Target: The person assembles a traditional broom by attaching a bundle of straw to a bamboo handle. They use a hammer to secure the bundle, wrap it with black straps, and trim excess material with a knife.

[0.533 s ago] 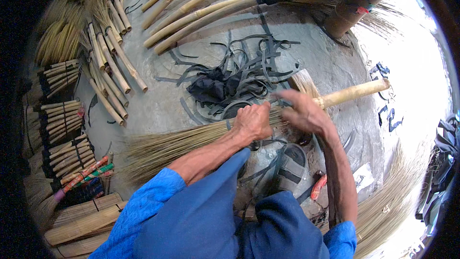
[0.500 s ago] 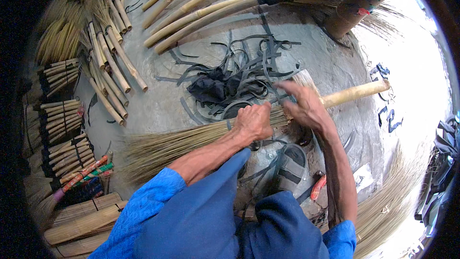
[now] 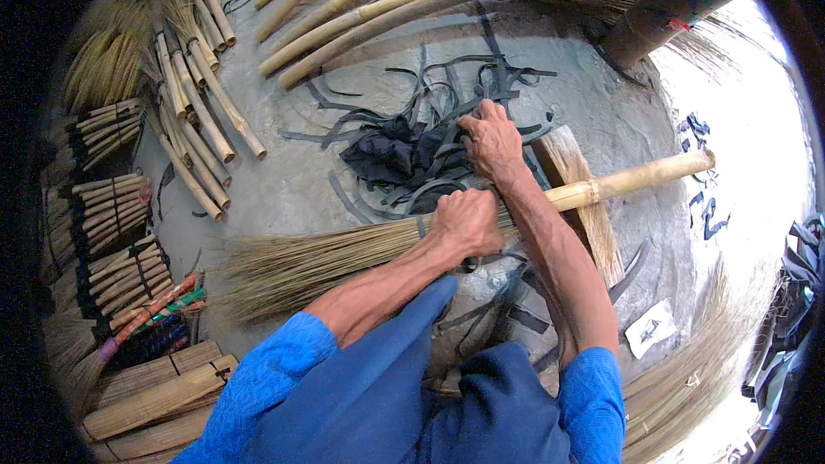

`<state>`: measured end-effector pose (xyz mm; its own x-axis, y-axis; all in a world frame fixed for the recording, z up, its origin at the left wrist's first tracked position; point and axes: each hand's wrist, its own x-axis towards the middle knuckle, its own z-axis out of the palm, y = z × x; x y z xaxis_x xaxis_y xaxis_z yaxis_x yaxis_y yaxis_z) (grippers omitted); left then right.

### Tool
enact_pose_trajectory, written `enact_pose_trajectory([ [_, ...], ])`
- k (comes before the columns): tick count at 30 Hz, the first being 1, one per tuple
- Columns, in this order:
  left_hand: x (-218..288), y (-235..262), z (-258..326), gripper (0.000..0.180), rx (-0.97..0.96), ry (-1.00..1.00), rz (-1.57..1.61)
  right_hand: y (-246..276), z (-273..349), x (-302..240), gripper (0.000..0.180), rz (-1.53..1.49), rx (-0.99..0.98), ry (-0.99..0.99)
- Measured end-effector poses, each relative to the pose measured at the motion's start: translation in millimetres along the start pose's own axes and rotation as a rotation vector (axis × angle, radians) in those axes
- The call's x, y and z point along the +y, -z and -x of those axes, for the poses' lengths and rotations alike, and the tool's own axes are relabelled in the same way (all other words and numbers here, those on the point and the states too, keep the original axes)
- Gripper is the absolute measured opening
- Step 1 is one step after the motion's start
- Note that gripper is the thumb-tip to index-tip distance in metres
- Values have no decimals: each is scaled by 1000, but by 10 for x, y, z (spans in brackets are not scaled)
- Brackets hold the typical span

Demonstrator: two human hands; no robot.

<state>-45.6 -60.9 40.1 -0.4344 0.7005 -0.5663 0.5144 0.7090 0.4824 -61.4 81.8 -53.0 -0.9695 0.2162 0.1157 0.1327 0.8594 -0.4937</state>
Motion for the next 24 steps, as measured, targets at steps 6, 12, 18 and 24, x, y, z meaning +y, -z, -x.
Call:
enact_pose_trajectory([
  [6,35,44,25,39,-30,45,1,627,26,-200,22,-186,245,23],
  [12,13,8,30,47,2,16,-10,1614,836,-575,29,-584,284,-284],
  [18,67,-3,-12,44,3,42,-79,2037,1952,-438,29,-1536,536,-358],
  [24,76,-44,-49,67,7,83,-128,1887,3182,33,14,-1066,672,-1060],
])
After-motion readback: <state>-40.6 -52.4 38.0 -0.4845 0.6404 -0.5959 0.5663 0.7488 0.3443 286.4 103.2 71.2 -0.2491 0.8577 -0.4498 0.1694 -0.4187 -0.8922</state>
